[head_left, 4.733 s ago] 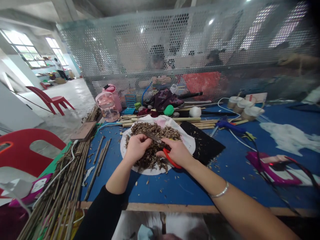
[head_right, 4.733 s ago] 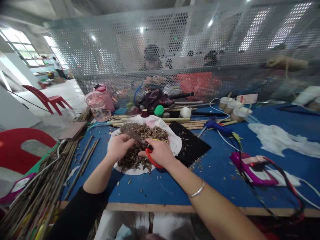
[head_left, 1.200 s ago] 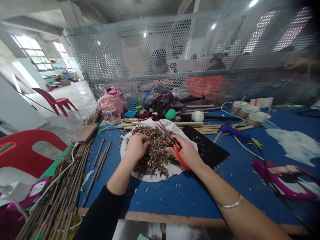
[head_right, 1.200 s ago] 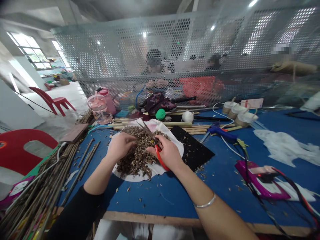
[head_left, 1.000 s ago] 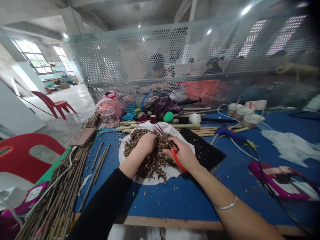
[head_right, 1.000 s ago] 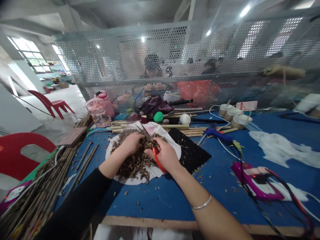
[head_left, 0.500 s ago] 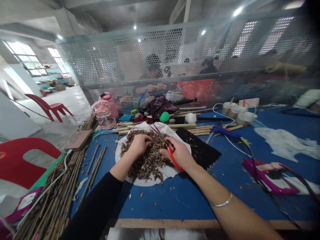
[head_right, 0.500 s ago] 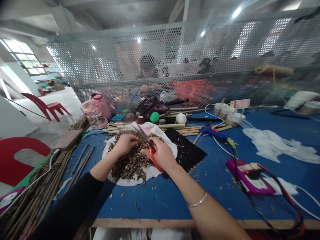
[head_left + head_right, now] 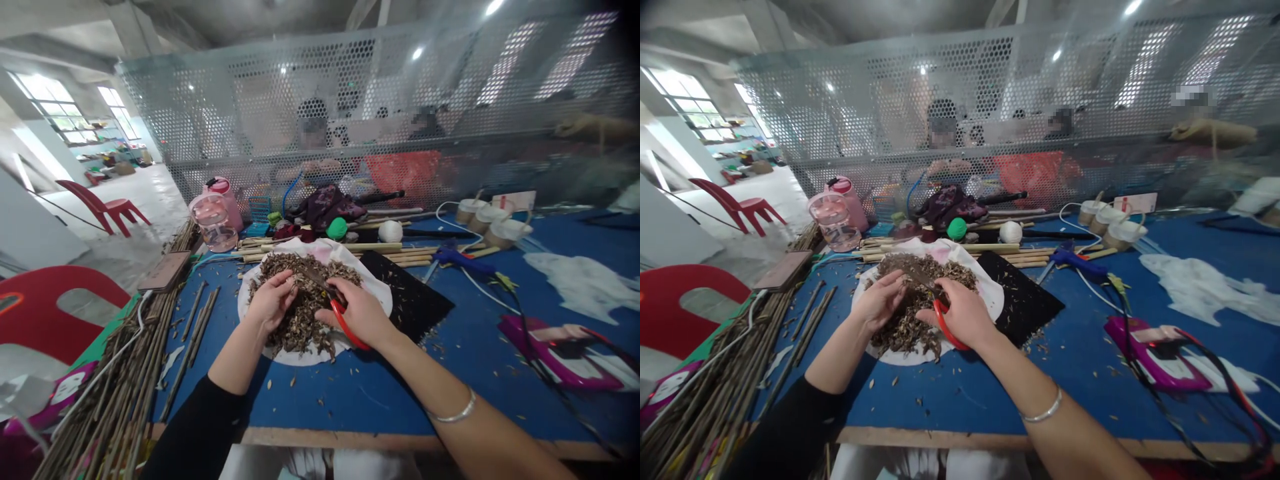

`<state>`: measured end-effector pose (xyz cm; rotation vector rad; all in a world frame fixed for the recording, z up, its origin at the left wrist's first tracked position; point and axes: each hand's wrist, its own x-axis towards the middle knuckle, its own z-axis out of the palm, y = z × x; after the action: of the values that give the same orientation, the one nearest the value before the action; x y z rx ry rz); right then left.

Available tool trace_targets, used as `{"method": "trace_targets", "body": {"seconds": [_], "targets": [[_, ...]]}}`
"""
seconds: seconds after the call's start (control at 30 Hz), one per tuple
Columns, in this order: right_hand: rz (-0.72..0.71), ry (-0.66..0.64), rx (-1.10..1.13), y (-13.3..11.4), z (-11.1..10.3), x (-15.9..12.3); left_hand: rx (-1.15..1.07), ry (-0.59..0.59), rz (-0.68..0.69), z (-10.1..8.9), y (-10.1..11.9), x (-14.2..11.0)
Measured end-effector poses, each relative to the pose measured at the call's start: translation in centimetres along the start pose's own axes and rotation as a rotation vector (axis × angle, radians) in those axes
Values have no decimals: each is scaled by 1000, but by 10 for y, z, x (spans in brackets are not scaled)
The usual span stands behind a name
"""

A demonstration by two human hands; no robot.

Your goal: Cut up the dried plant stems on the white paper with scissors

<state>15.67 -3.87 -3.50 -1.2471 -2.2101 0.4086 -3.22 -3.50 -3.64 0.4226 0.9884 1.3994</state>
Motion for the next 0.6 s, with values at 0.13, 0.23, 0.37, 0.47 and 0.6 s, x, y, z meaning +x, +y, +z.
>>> {"method": "trace_targets", "body": {"seconds": [0.13, 0.23, 0.37, 0.47, 0.6], "targets": [[-96, 0, -103, -2, 6, 0, -5, 12, 64, 2, -4, -2], [-108, 11, -170, -3, 11, 0, -7, 45, 118, 6, -8, -7], [-99, 39, -189, -4, 15, -1, -25, 37, 175, 11, -13, -13], [-95, 35, -165, -5, 15, -1, -34, 23, 226, 11, -17, -14], [-103, 32, -186, -7, 14, -1, -20, 66, 260, 10, -19, -13]]}}
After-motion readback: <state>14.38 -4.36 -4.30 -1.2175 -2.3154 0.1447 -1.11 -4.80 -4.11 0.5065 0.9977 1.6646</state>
